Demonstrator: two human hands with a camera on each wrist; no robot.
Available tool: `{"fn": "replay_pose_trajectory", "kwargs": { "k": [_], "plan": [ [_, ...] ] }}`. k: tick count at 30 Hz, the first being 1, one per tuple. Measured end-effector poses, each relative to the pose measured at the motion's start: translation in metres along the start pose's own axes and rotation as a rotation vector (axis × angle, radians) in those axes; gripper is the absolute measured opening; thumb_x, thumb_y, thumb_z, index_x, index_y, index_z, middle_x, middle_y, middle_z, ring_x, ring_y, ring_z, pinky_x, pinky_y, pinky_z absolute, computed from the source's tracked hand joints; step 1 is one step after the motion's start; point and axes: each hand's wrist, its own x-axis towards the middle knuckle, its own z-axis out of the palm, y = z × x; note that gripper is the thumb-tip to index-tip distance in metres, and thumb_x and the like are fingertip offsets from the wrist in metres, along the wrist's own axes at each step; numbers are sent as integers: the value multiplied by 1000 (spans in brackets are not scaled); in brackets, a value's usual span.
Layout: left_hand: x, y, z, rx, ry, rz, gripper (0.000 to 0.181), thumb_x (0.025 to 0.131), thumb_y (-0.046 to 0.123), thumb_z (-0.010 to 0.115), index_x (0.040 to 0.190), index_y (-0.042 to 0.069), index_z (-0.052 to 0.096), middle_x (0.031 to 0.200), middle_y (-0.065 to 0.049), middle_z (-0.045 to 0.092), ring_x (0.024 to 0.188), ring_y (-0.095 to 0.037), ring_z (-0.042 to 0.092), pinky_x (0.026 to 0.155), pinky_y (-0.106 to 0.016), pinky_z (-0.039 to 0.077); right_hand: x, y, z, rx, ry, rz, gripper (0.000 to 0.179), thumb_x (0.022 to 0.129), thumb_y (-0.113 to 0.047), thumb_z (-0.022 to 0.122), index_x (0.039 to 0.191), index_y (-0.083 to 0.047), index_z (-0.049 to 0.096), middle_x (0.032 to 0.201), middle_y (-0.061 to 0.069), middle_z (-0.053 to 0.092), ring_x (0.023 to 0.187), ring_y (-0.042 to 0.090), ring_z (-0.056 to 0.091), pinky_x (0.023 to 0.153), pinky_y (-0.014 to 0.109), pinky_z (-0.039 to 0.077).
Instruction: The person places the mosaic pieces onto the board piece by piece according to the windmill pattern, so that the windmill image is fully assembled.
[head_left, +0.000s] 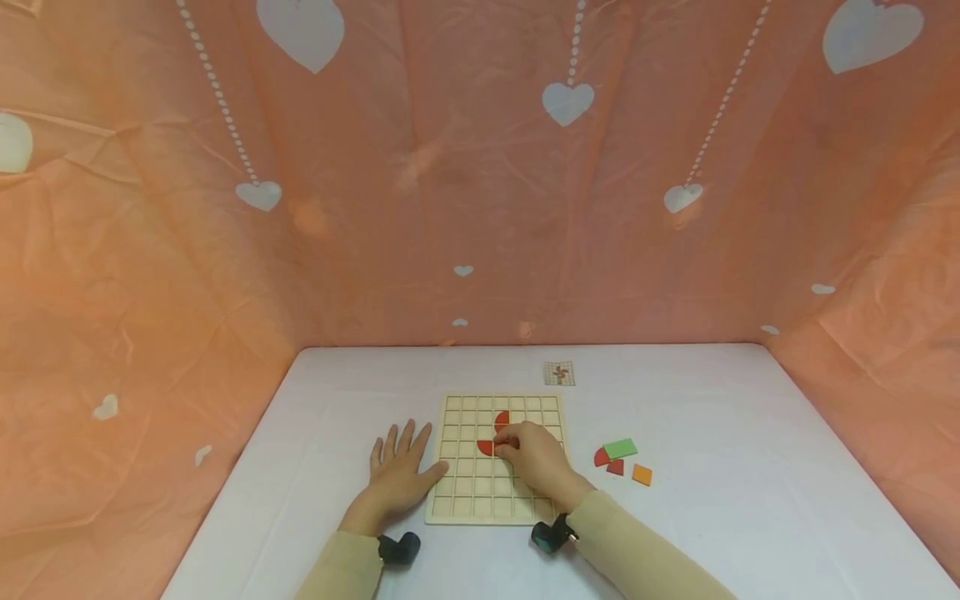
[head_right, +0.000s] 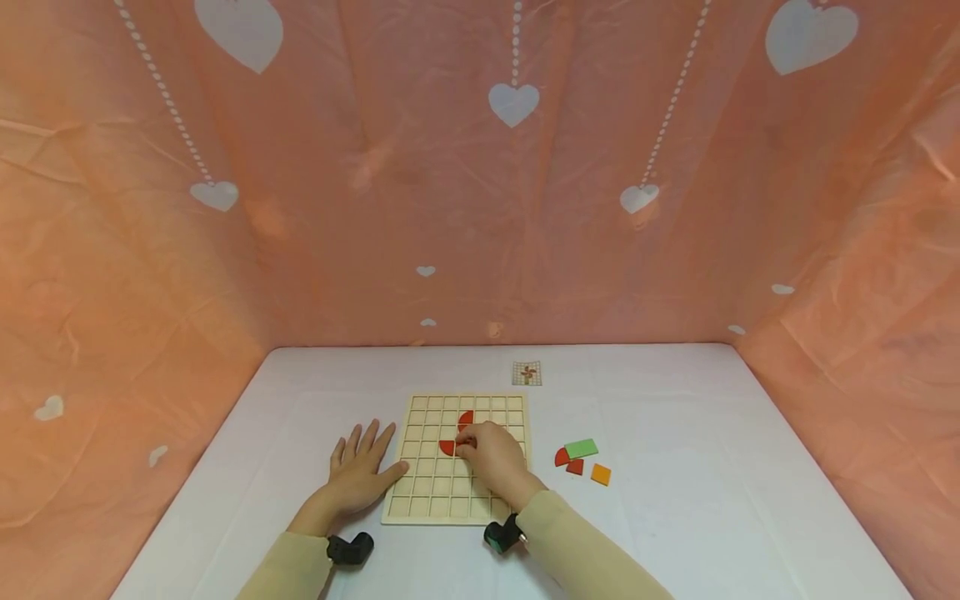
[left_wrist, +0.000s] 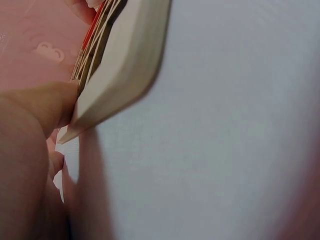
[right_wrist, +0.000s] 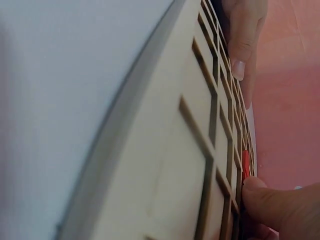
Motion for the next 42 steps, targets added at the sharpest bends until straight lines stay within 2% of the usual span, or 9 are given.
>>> {"fn": "replay_pose_trajectory", "kwargs": {
  "k": [4,9,15,20,25,28,32,37,42],
  "plan": [
    [-1,0,0,-3,-4,-4,76,94,51,53,154,11,26,160,-19,9,145,-40,-5,111,-58,-10,-1,1,0,22,1,27,21,90,-21,71,109,-13,72,89,-6,65,79,11,55,71,31,48],
    [-3,0,-1,-16,-3,-4,76,95,49,54,154,10,26,160,-19,9,145,-41,-5,111,-58,-10,-3,5,-14,77,48,59,29,90,-23,71,115,-11,67,79,-6,59,69,13,53,62,30,46],
    [-3,-2,0,8,-2,-8,75,95,49,53,154,10,26,160,-19,10,145,-41,-5,111,-58,-9,-11,23,-40,123,95,123,28,90,-23,71,115,-11,67,84,-3,60,73,14,55,62,30,46],
    [-2,-3,2,8,1,-2,76,95,49,53,154,10,26,160,-19,10,145,-41,-5,111,-59,-10,-20,42,-61,98,108,164,31,89,-25,72,116,-11,67,86,-3,60,77,14,54,62,28,46],
    [-1,-3,2,12,5,5,76,95,50,52,154,11,25,160,-18,9,145,-40,-5,111,-58,-11,-31,59,-80,99,87,194,33,88,-25,73,117,-10,66,92,2,59,65,17,56,54,30,48],
    [-1,-2,1,12,6,7,76,95,50,52,154,11,25,160,-18,9,145,-40,-5,111,-58,-11,-37,69,-89,71,75,196,34,88,-28,73,117,-11,67,98,3,60,70,18,58,60,32,50],
    [-1,0,0,4,5,9,76,95,49,52,154,10,25,160,-18,9,145,-40,-6,111,-58,-11,-43,81,-97,10,73,181,33,86,-31,75,113,-13,69,104,2,62,89,17,55,77,35,49],
    [0,-1,0,3,6,13,76,95,49,52,154,11,25,160,-18,8,145,-40,-6,111,-58,-11,-47,92,-103,-9,53,146,29,86,-29,75,110,-12,71,103,1,64,93,18,57,84,40,49],
    [1,-1,2,13,10,15,76,95,50,53,154,10,26,160,-19,9,145,-40,-5,111,-59,-10,-50,98,-104,-33,46,121,25,83,-24,78,105,-13,73,105,2,65,103,23,55,94,49,43]
  ]
}}
